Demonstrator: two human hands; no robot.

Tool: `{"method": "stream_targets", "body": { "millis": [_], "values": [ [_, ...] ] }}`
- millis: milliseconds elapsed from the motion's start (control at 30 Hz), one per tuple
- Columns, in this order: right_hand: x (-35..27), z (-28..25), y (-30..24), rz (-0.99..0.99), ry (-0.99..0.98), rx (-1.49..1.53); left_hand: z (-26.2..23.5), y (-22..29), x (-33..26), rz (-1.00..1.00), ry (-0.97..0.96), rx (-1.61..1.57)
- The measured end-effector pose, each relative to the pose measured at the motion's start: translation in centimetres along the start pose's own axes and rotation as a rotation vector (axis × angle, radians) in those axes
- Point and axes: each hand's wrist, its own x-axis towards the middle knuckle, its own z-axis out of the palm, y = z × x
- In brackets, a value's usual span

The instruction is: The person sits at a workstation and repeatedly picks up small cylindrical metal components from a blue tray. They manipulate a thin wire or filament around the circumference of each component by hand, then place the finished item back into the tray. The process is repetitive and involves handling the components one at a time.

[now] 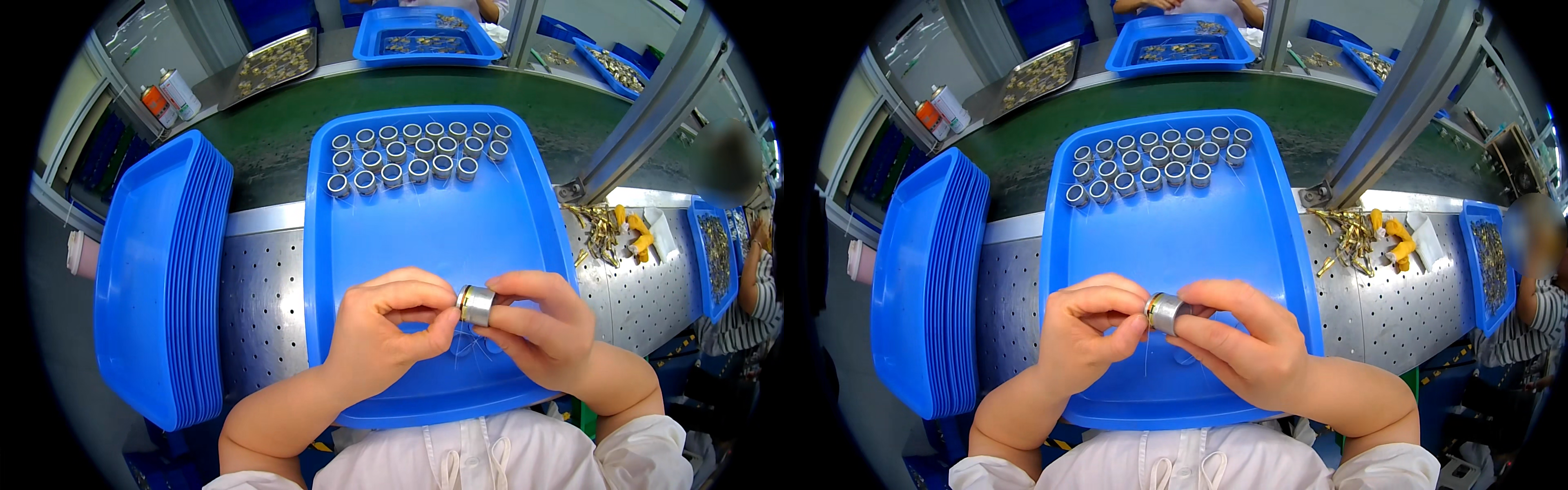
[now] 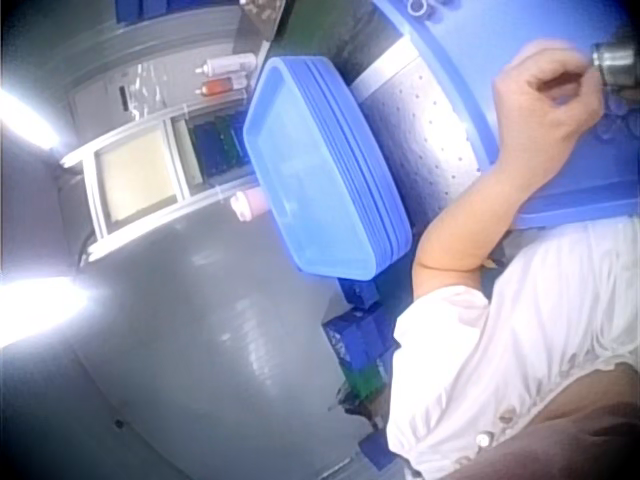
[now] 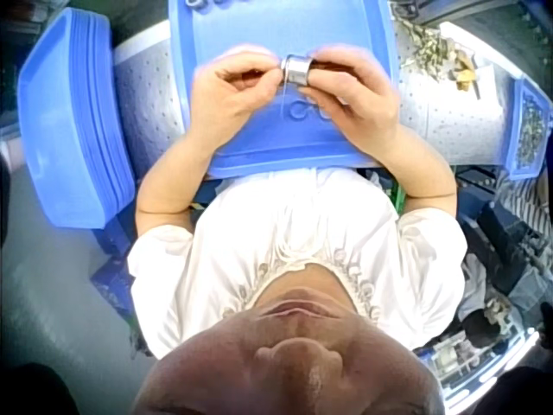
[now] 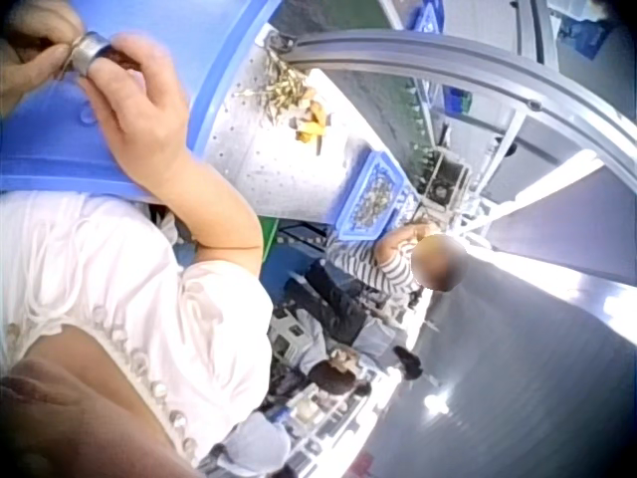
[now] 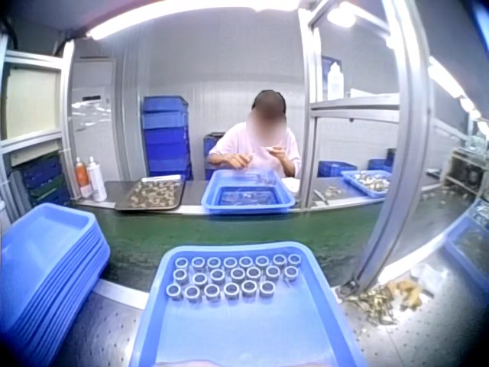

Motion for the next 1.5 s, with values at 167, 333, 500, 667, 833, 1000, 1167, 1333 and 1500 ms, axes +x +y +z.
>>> {"method": "stream_targets", "body": {
  "millis": [167,333,500,667,833,1000,1167,1333,1500],
  "values": [
    [-0.1,0.1,0.1,-0.085,0.007,-0.028,-0.2,-0.2,0.0,0.201,0.006,0.211],
    [-0.4,0.2,0.2,-0.091,-0.029,-0.031,0.0,-0.1,0.2,0.342,0.037,0.376],
    [-0.2,0.4,-0.1,0.164,-0.030,0.219,0.2,-0.2,0.1,0.477,0.090,0.501],
    [-0.4,0.3,0.1,0.181,-0.029,0.223,0.2,-0.2,0.1,0.429,0.081,0.476],
    [-0.2,0.3,0.1,0.010,-0.024,0.065,0.1,-0.1,0.1,0.107,0.051,0.119],
    [-0.1,0.2,0.5,-0.088,-0.033,0.012,-0.2,0.2,0.2,0.091,0.034,0.138],
    [-0.5,0.2,0.8,-0.116,-0.079,0.015,-0.4,0.2,0.3,0.336,0.042,0.463],
    [-0.5,0.2,0.8,-0.170,-0.081,-0.017,-0.1,-0.1,0.4,0.434,0.084,0.541],
    [-0.5,0.4,0.3,-0.061,-0.064,0.054,0.1,-0.1,0.3,0.489,0.119,0.557]
  ]
}}
